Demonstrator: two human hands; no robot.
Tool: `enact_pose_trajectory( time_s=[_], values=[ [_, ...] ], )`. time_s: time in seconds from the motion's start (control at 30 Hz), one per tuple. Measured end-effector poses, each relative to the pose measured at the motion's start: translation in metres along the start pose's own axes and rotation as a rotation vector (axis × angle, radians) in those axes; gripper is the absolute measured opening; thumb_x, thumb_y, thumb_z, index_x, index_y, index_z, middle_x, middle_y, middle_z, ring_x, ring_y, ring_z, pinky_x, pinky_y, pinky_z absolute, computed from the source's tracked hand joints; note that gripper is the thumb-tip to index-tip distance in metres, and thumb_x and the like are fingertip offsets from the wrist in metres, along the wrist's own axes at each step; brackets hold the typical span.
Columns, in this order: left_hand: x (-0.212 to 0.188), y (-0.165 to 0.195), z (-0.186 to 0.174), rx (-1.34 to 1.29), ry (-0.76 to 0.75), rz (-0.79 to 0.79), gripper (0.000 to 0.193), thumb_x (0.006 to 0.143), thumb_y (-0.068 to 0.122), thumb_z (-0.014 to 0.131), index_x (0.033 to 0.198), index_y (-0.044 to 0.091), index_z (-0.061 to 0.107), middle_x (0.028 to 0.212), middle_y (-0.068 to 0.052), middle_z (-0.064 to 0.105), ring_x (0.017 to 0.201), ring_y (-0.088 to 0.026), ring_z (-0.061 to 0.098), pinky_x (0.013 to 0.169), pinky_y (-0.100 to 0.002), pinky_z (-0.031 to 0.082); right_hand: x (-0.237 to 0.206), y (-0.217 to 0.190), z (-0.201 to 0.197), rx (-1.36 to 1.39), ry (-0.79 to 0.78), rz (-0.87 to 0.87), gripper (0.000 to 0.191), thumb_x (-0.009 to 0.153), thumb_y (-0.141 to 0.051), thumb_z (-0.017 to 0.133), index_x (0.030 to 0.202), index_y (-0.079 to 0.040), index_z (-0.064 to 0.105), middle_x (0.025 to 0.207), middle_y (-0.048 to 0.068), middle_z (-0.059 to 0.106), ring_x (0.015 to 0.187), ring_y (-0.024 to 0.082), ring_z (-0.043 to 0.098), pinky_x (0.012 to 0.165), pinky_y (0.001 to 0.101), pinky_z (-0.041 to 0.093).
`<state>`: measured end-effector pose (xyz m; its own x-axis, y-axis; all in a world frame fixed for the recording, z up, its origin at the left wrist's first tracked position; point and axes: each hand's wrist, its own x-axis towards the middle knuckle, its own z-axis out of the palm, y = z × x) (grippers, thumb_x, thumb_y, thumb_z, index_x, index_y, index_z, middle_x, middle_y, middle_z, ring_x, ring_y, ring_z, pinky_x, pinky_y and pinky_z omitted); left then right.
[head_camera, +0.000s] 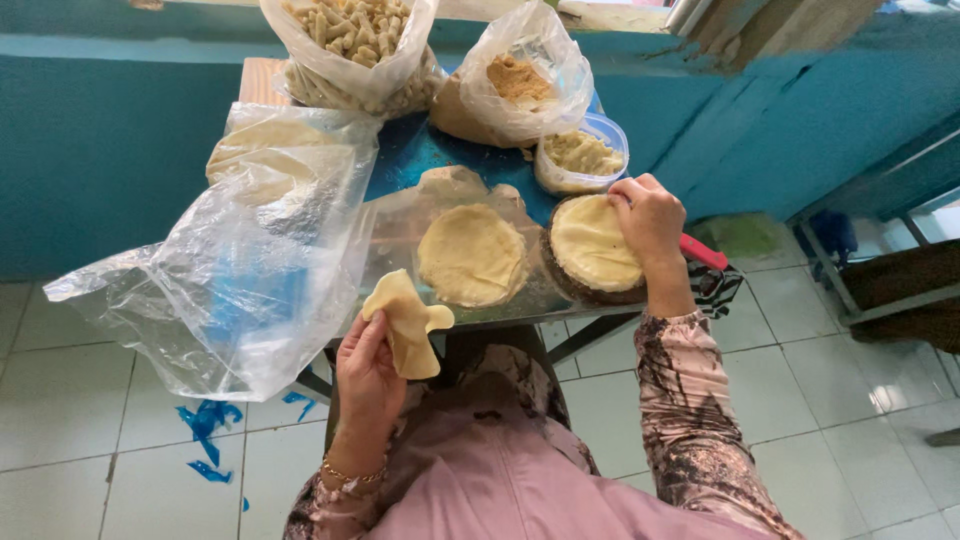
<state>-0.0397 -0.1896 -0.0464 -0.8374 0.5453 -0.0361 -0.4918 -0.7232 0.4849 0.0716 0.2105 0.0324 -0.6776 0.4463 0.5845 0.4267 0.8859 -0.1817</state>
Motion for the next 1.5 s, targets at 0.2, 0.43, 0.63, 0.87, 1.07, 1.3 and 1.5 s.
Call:
enact_pose_trajectory(
  time_s=[0.2, 0.43, 0.63, 0.87, 1.07, 1.3, 1.5],
  values=[
    [-0.007, -0.010, 0.007, -0.002, -0.031, -0.061, 0.028, 0.106, 0.011, 0.056, 0.129, -0.002, 0.064, 0.114, -0.009, 0.074, 0.097, -0.015, 0.073, 0.084, -0.028, 0.057, -0.011, -0.005, -0.010, 0.104, -0.018, -0.002, 0.019, 0.088, -0.022, 0.078, 0.104, -0.014, 0.076, 0.094, 0.008, 0.068, 0.080, 0.028, 0.069, 0.071, 0.0425, 0.054],
    [-0.007, -0.019, 0.011, 0.003, -0.088, -0.128, 0.028, 0.106, 0.012, 0.056, 0.130, -0.002, 0.064, 0.113, -0.009, 0.074, 0.096, -0.015, 0.072, 0.083, -0.028, 0.057, 0.002, 0.006, 0.001, 0.068, -0.071, 0.008, 0.015, 0.091, -0.026, 0.079, 0.092, -0.012, 0.074, 0.094, 0.008, 0.069, 0.086, 0.032, 0.069, 0.072, 0.0456, 0.054],
    [-0.005, -0.025, 0.022, -0.050, -0.135, -0.176, 0.027, 0.108, 0.010, 0.056, 0.130, -0.003, 0.063, 0.114, -0.010, 0.073, 0.100, -0.014, 0.072, 0.087, -0.028, 0.057, -0.015, -0.005, -0.008, 0.009, 0.042, -0.052, 0.014, 0.100, -0.012, 0.070, 0.114, -0.012, 0.074, 0.102, 0.009, 0.070, 0.091, 0.032, 0.068, 0.075, 0.0446, 0.054],
    [0.014, -0.012, 0.062, -0.092, -0.230, -0.371, 0.030, 0.104, 0.014, 0.055, 0.129, -0.002, 0.061, 0.115, -0.010, 0.073, 0.101, -0.017, 0.072, 0.088, -0.030, 0.057, -0.052, -0.072, -0.045, 0.382, 0.032, -0.007, 0.037, 0.102, -0.035, 0.065, 0.129, -0.011, 0.068, 0.125, 0.006, 0.071, 0.115, 0.024, 0.065, 0.095, 0.0376, 0.052],
    [0.018, -0.009, 0.076, -0.026, -0.320, -0.508, 0.037, 0.105, 0.019, 0.056, 0.133, -0.005, 0.061, 0.117, -0.010, 0.072, 0.101, -0.016, 0.071, 0.088, -0.031, 0.057, -0.098, -0.144, -0.017, 1.842, -0.635, 0.464, 0.053, 0.093, -0.045, 0.064, 0.126, -0.003, 0.066, 0.117, 0.004, 0.071, 0.106, 0.012, 0.065, 0.089, 0.0296, 0.054],
    [0.003, -0.036, 0.035, 0.224, -0.303, -0.462, 0.031, 0.100, 0.008, 0.068, 0.128, -0.005, 0.066, 0.112, -0.006, 0.072, 0.093, -0.010, 0.066, 0.081, -0.025, 0.053, -0.112, -0.129, -0.005, 1.633, -0.386, 0.603, 0.015, 0.101, -0.015, 0.070, 0.107, -0.001, 0.069, 0.096, 0.002, 0.072, 0.085, 0.008, 0.066, 0.074, 0.0248, 0.055],
    [0.000, -0.041, 0.023, 0.223, -0.162, -0.388, 0.023, 0.096, 0.015, 0.068, 0.114, 0.000, 0.069, 0.099, -0.002, 0.073, 0.085, -0.010, 0.071, 0.075, -0.028, 0.060, -0.123, -0.118, -0.009, 1.616, -0.381, 0.615, 0.015, 0.101, -0.015, 0.069, 0.107, -0.002, 0.069, 0.095, 0.002, 0.072, 0.083, 0.008, 0.065, 0.073, 0.0245, 0.054]
  ],
)
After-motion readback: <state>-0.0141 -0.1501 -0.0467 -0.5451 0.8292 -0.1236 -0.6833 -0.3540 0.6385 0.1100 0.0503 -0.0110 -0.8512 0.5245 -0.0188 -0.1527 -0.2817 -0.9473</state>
